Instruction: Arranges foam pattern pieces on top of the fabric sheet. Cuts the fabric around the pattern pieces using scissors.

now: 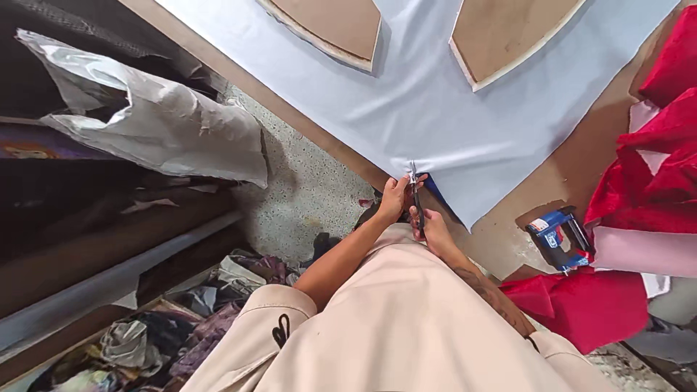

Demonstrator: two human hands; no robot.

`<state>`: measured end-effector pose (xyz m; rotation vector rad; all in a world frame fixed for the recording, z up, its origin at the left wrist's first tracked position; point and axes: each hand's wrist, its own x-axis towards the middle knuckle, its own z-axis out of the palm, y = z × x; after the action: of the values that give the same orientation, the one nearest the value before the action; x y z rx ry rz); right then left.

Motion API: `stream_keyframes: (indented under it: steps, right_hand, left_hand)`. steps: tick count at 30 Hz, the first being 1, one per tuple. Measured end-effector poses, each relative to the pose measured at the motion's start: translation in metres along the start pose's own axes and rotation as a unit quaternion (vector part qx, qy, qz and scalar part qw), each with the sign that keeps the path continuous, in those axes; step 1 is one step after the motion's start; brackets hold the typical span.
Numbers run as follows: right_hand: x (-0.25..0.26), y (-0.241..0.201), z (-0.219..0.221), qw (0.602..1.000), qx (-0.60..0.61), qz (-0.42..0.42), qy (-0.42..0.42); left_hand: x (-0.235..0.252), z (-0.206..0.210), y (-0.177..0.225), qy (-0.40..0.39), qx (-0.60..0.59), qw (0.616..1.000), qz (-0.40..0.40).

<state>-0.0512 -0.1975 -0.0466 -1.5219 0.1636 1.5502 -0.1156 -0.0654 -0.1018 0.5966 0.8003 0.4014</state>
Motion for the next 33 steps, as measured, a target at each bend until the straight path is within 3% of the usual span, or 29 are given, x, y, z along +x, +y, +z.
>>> stream_keyframes:
  steps: [3,8,12,21,29,33]
  right_hand:
    - [0.005,-0.002,-0.003,0.999,-0.01,-0.009,-0.029]
    - [0.006,-0.019,0.004,1.0,-0.001,-0.004,0.016]
    - [0.019,-0.031,0.001,0.998,-0.059,-0.003,-0.005]
    - [0.043,-0.073,0.015,0.999,-0.039,-0.022,0.01]
    - [0.081,-0.133,0.02,0.998,-0.042,-0.042,0.033]
    - [0.082,-0.135,0.019,0.998,-0.03,-0.045,0.026]
  left_hand:
    - [-0.001,-0.008,-0.011,0.005,0.076,0.997,0.012]
    - [-0.005,-0.012,-0.009,-0.007,0.131,0.991,0.012]
    - [-0.006,-0.013,-0.011,0.006,0.195,0.981,0.016]
    - [-0.008,-0.021,-0.01,-0.022,0.288,0.957,0.032]
    - [-0.005,-0.026,-0.008,-0.063,0.271,0.96,0.036]
    - [-0.007,-0.017,0.0,-0.029,0.133,0.991,-0.013]
